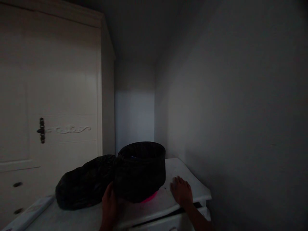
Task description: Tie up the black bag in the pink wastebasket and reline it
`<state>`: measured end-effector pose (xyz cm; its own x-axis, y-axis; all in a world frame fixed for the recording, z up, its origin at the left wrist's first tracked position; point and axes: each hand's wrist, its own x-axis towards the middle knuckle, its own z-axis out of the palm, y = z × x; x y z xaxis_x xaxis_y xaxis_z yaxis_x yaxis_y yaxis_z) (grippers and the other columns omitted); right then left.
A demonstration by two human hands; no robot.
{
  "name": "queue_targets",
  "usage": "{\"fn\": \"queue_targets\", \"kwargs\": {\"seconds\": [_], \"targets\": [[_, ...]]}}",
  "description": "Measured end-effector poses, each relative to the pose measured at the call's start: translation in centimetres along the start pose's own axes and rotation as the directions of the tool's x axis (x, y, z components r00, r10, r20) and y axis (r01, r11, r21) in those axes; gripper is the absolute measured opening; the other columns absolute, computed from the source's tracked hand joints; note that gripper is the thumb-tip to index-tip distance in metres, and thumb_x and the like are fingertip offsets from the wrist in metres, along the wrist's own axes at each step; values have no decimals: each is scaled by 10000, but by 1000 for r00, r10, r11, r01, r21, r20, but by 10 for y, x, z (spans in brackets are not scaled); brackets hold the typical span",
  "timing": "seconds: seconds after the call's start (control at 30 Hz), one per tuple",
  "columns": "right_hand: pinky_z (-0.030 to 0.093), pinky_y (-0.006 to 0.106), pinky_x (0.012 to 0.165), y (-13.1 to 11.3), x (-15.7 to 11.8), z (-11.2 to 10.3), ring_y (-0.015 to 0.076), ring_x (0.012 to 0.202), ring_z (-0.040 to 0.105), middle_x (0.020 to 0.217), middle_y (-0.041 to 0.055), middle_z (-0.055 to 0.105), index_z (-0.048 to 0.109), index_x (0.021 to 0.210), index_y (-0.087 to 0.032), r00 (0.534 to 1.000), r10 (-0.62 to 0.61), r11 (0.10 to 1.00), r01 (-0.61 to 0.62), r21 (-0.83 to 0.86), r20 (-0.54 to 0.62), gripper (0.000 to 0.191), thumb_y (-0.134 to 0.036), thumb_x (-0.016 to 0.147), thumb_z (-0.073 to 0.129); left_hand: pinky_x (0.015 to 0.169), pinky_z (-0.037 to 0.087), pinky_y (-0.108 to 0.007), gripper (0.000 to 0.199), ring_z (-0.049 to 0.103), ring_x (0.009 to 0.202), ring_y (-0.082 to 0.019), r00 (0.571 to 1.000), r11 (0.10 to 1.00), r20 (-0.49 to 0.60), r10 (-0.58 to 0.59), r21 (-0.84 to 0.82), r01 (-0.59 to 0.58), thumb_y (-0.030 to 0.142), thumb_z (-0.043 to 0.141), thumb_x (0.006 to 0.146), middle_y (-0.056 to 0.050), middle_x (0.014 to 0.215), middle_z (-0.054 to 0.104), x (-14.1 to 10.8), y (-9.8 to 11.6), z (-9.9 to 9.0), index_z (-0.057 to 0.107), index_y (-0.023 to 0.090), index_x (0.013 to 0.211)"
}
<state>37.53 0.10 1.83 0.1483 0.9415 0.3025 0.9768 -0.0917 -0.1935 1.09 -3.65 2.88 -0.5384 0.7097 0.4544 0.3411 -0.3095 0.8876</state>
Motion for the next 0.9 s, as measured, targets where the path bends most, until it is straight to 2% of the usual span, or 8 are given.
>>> {"fn": "queue_targets", "kwargs": {"seconds": [0.2, 0.33, 0.43, 0.53, 0.63, 0.73, 0.8, 0.9], "targets": [[341, 432, 1192, -1, -1, -1, 284, 1424, 519, 1536, 153, 564, 604, 1443, -163, 1000, 6, 1000, -6, -1, -30, 556, -444, 1028, 364, 979, 603, -384, 704, 680, 1229, -307, 993, 973, 88, -82, -208, 99, 669, 530, 892, -124, 1381, 682, -14, 23, -5, 556, 199, 1416], [346, 434, 1195, -2, -1, -2, 286, 1430, 516, 1539, 156, 561, 594, 1456, -157, 1000, 10, 1000, -10, -4, -15, 553, -426, 1026, 376, 979, 596, -380, 911, 655, 1269, -273, 987, 972, 60, 146, -195, -132, 522, 589, 909, -165, 1518, 559, -22, 38, 1, 141, 252, 1655], [357, 437, 1190, -1, -1, -2, 292, 1423, 525, 1538, 159, 562, 595, 1460, -163, 1000, 5, 1000, -5, 2, -20, 556, -427, 1021, 380, 1010, 579, -431, 894, 671, 1224, -281, 956, 956, 27, 293, 26, -294, 481, 558, 940, -202, 1535, 525, -20, 50, 8, 110, 206, 1663], [371, 447, 1180, -1, -1, -1, 300, 1412, 536, 1534, 158, 566, 604, 1451, -159, 999, 6, 1000, -6, 7, -41, 557, -422, 1013, 383, 1122, 496, -492, 746, 590, 1335, -324, 869, 835, 78, 489, 246, -492, 452, 554, 962, -200, 1514, 550, -7, 62, 13, 311, 176, 1610], [386, 453, 1165, -1, -2, 1, 306, 1388, 557, 1498, 166, 600, 629, 1420, -153, 997, -25, 1000, 26, 15, -72, 541, -421, 1011, 397, 1102, 501, -507, 629, 572, 1345, -326, 712, 634, 157, 684, 356, -687, 410, 560, 985, -161, 1437, 620, 9, 72, 12, 411, 230, 1569], [415, 459, 1136, 3, -2, 4, 315, 1343, 596, 1435, 173, 647, 677, 1351, -162, 991, -52, 997, 58, 45, -123, 511, -438, 1023, 398, 1037, 532, -473, 549, 616, 1258, -300, 564, 454, 193, 803, 414, -789, 351, 541, 1012, -135, 1358, 665, 18, 87, 7, 459, 265, 1548], [456, 475, 1100, 6, 0, 6, 320, 1291, 633, 1384, 169, 680, 694, 1313, -171, 983, -63, 989, 84, 119, -170, 502, -449, 1032, 385, 1022, 527, -453, 515, 619, 1223, -291, 506, 383, 192, 841, 448, -808, 322, 536, 1018, -131, 1320, 679, 19, 101, 3, 491, 259, 1528], [504, 484, 1070, 5, -1, 5, 309, 1231, 665, 1310, 154, 714, 682, 1303, -183, 942, -138, 921, 235, 310, -305, 467, -430, 1038, 386, 1007, 512, -435, 486, 623, 1162, -289, 467, 328, 206, 860, 477, -815, 294, 553, 1009, -132, 1276, 699, 18, 123, -1, 544, 234, 1491]]}}
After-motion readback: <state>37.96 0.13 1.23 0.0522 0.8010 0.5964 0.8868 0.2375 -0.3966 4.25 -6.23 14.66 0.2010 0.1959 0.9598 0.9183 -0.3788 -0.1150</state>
